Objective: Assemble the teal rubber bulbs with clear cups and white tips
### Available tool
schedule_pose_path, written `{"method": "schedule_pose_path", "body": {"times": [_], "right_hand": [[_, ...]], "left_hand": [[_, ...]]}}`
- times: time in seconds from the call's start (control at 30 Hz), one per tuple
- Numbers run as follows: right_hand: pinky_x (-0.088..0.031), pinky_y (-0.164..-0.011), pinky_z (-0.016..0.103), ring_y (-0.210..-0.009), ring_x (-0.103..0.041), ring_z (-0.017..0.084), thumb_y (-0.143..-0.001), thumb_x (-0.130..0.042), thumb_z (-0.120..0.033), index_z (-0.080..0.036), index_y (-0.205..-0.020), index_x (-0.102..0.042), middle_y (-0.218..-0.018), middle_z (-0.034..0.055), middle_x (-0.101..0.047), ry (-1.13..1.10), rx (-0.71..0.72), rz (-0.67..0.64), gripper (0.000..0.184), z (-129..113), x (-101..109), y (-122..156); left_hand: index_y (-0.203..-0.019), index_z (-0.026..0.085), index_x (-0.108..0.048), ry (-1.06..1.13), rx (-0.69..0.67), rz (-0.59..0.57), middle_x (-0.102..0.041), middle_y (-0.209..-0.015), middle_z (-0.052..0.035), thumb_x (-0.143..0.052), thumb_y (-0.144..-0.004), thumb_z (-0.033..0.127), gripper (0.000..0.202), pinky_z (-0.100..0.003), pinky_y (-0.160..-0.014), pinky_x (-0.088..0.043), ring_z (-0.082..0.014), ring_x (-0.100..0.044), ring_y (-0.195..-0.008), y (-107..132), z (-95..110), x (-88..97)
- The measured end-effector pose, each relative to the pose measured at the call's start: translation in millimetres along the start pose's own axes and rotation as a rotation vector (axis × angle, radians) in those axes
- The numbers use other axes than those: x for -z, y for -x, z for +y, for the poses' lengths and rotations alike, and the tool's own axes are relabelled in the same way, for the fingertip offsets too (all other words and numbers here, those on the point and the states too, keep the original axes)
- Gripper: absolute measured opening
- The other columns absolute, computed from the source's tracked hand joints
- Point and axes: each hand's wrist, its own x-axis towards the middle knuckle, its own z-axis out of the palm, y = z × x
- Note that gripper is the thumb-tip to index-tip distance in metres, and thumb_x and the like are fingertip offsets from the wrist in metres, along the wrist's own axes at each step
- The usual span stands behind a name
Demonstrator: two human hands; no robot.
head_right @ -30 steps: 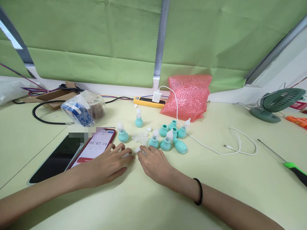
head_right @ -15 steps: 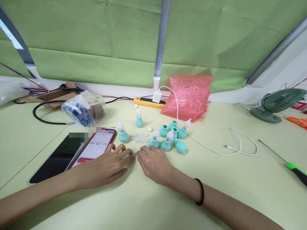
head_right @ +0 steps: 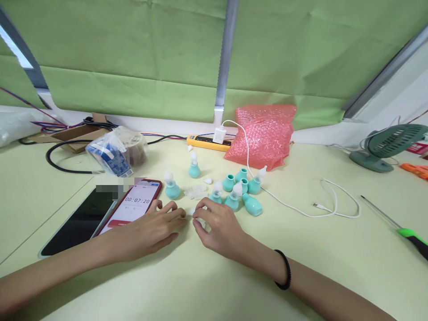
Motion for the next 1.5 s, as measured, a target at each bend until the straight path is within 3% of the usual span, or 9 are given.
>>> {"method": "schedule_pose_path", "body": {"times": [0.13, 0.27, 0.37, 0.5, 0.6, 0.77, 1.17, 1.5], "right_hand": [[-0.043, -0.053, 0.022, -0.06, -0.051, 0.01, -0.067, -0.052, -0.008, -0.017, -0.07, -0.05, -0.073, 0.0022, -0.054, -0.294, -0.024, 0.066, 0.01, -9, 5, -4], [-0.043, -0.054, 0.024, -0.065, -0.053, 0.013, -0.063, -0.053, -0.003, -0.017, -0.07, -0.05, -0.073, 0.0033, -0.055, -0.625, -0.126, 0.039, 0.016, -14, 9, -7], [-0.044, -0.055, 0.024, -0.067, -0.052, 0.013, -0.063, -0.054, -0.003, -0.017, -0.07, -0.05, -0.075, 0.0041, -0.054, -0.79, -0.195, 0.023, 0.016, -16, 13, -8], [-0.044, -0.056, 0.024, -0.067, -0.051, 0.012, -0.062, -0.056, -0.002, -0.017, -0.069, -0.051, -0.075, 0.0031, -0.053, -0.93, -0.251, 0.04, 0.017, -19, 19, -9], [-0.044, -0.057, 0.024, -0.069, -0.051, 0.012, -0.062, -0.057, -0.002, -0.017, -0.07, -0.052, -0.076, 0.0027, -0.053, -0.987, -0.28, 0.046, 0.018, -24, 25, -9], [-0.044, -0.057, 0.025, -0.07, -0.051, 0.012, -0.063, -0.059, -0.003, -0.018, -0.071, -0.052, -0.077, 0.0032, -0.053, -0.986, -0.274, 0.004, 0.019, -34, 35, -7], [-0.043, -0.058, 0.026, -0.069, -0.052, 0.012, -0.064, -0.06, -0.004, -0.019, -0.071, -0.053, -0.077, 0.0024, -0.055, -1.043, -0.283, -0.047, 0.018, -41, 46, -3], [-0.043, -0.056, 0.025, -0.068, -0.051, 0.011, -0.065, -0.061, -0.004, -0.018, -0.074, -0.053, -0.08, 0.0026, -0.054, -1.157, -0.307, -0.083, 0.019, -43, 49, 0]], "left_hand": [[-0.077, 0.014, -0.056, 0.059, 0.033, 0.057, -0.053, -0.076, -0.0053, -0.041, -0.082, 0.009, 0.016, -0.031, -0.063, -0.028, -0.0194, -0.046, -0.078, -6, -1, -12.7], [-0.064, 0.013, -0.055, 0.122, 0.067, 0.086, -0.052, -0.07, -0.0027, -0.04, -0.081, 0.005, 0.024, -0.031, -0.062, -0.028, -0.0158, -0.048, -0.073, -11, -2, -18.9], [-0.07, 0.014, -0.058, 0.232, 0.089, 0.145, -0.055, -0.073, -0.0021, -0.045, -0.079, 0.005, 0.018, -0.029, -0.065, -0.031, -0.0138, -0.051, -0.073, -11, -5, -9.3], [-0.08, 0.015, -0.059, 0.554, 0.186, 0.346, -0.059, -0.075, -0.0007, -0.053, -0.074, 0.01, 0.009, -0.024, -0.065, -0.038, -0.0114, -0.053, -0.069, -5, -5, 16.9], [-0.075, 0.016, -0.058, 0.692, 0.211, 0.474, -0.06, -0.072, 0.0012, -0.057, -0.071, 0.012, 0.006, -0.022, -0.062, -0.041, -0.0104, -0.052, -0.065, 2, 0, 31.8], [-0.077, 0.015, -0.059, 0.812, 0.12, 0.556, -0.06, -0.07, 0.0001, -0.06, -0.07, 0.01, 0.009, -0.022, -0.062, -0.044, -0.0103, -0.054, -0.065, 9, 14, 38.1], [-0.081, 0.014, -0.063, 0.881, -0.095, 0.671, -0.065, -0.07, -0.0039, -0.065, -0.065, 0.004, 0.019, -0.026, -0.059, -0.047, -0.0124, -0.056, -0.063, 10, 23, 39.8], [-0.076, 0.015, -0.064, 0.907, -0.074, 0.688, -0.065, -0.072, -0.005, -0.067, -0.064, 0.005, 0.016, -0.028, -0.06, -0.05, -0.0143, -0.058, -0.065, 10, 31, 38.7]]}}
